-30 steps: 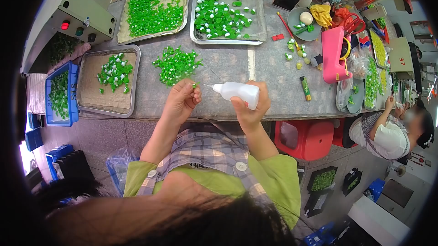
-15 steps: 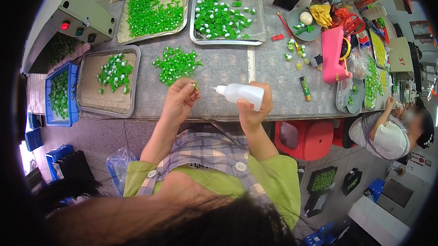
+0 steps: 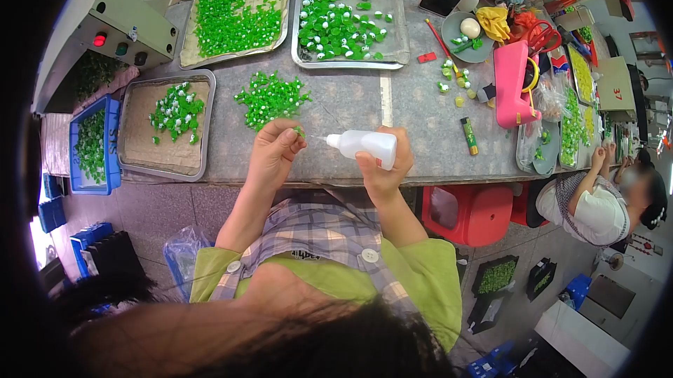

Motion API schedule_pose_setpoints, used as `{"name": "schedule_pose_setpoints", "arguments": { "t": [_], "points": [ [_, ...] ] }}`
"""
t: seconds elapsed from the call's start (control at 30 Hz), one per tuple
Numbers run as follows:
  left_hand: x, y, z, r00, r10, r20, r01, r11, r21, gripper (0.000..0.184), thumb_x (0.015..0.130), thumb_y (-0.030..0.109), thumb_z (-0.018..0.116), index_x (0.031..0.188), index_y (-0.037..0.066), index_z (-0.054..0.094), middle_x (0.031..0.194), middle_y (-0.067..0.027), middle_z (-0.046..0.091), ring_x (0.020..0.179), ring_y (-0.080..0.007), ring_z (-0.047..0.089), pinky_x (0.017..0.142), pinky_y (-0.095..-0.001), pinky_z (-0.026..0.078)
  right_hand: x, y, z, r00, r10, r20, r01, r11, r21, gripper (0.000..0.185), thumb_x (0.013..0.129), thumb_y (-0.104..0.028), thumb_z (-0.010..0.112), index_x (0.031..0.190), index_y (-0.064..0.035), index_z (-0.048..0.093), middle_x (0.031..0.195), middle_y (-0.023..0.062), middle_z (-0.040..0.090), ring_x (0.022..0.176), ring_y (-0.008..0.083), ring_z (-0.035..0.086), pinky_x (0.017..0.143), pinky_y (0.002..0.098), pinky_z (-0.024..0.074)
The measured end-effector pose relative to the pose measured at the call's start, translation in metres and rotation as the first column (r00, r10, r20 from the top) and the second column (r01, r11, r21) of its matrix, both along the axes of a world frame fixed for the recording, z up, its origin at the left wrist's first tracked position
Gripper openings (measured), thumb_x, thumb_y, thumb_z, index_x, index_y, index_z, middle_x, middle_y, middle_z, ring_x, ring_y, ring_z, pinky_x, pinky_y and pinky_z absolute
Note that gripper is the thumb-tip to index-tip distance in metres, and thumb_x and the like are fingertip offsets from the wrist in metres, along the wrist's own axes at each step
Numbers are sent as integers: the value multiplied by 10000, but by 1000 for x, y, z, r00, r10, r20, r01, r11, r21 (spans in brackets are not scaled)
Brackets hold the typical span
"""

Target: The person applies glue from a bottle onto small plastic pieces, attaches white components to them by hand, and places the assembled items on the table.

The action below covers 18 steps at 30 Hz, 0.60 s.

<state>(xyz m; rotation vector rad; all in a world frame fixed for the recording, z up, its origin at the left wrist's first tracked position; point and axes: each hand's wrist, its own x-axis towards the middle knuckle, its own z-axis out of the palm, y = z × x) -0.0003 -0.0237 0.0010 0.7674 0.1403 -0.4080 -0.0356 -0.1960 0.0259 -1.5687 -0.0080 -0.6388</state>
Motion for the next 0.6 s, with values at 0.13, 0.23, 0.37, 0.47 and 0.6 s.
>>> {"name": "schedule_pose_setpoints", "arguments": {
  "t": [0.13, 0.23, 0.37, 0.47, 0.6],
  "points": [
    [0, 0, 0, 1000, 7, 6, -7, 1000, 0, 120, 738, 74, 575, 847, 30, 548, 759, -55, 566, 673, -126, 540, 631, -237, 460, 2, 3, 5, 1000, -12, 5, 12, 1000, -13, 430, 655, -366, 656, 779, -24, 428, 681, 25, 405, 600, 105, 403, 535, 216, 330],
    [1, 0, -2, 1000, -1, 1, 1, 1000, -4, 113, 741, 67, 568, 847, 32, 549, 755, -56, 568, 670, -125, 541, 630, -237, 461, 1, -1, -3, 999, -27, 22, 28, 999, -47, 440, 659, -371, 653, 803, -20, 430, 695, 31, 420, 610, 112, 430, 542, 219, 361],
    [3, 1, -1, 1000, 7, 10, -7, 1000, -11, 94, 752, 63, 552, 843, 37, 546, 749, -49, 566, 666, -122, 542, 629, -235, 461, 7, -12, 4, 997, -81, 6, 75, 950, 302, 331, 700, -255, 624, 829, -24, 424, 705, 33, 463, 596, 89, 469, 523, 210, 397],
    [7, 6, -7, 993, 114, -19, -114, 994, 5, 96, 751, 52, 557, 846, 33, 557, 732, -32, 564, 650, -110, 541, 610, -234, 458, 24, -47, 15, 995, -95, -34, 100, 970, 220, 274, 727, -158, 593, 883, -15, 420, 784, 68, 505, 704, 142, 527, 605, 251, 457],
    [15, 8, -10, 993, 117, -13, -117, 993, -19, 107, 758, 51, 546, 865, 48, 555, 751, -31, 568, 671, -126, 555, 645, -251, 478, 29, -100, -3, 957, -225, -183, 211, 973, -96, 450, 734, -128, 582, 1097, 7, 353, 968, 91, 480, 846, 186, 516, 812, 355, 411]
  ]
}}
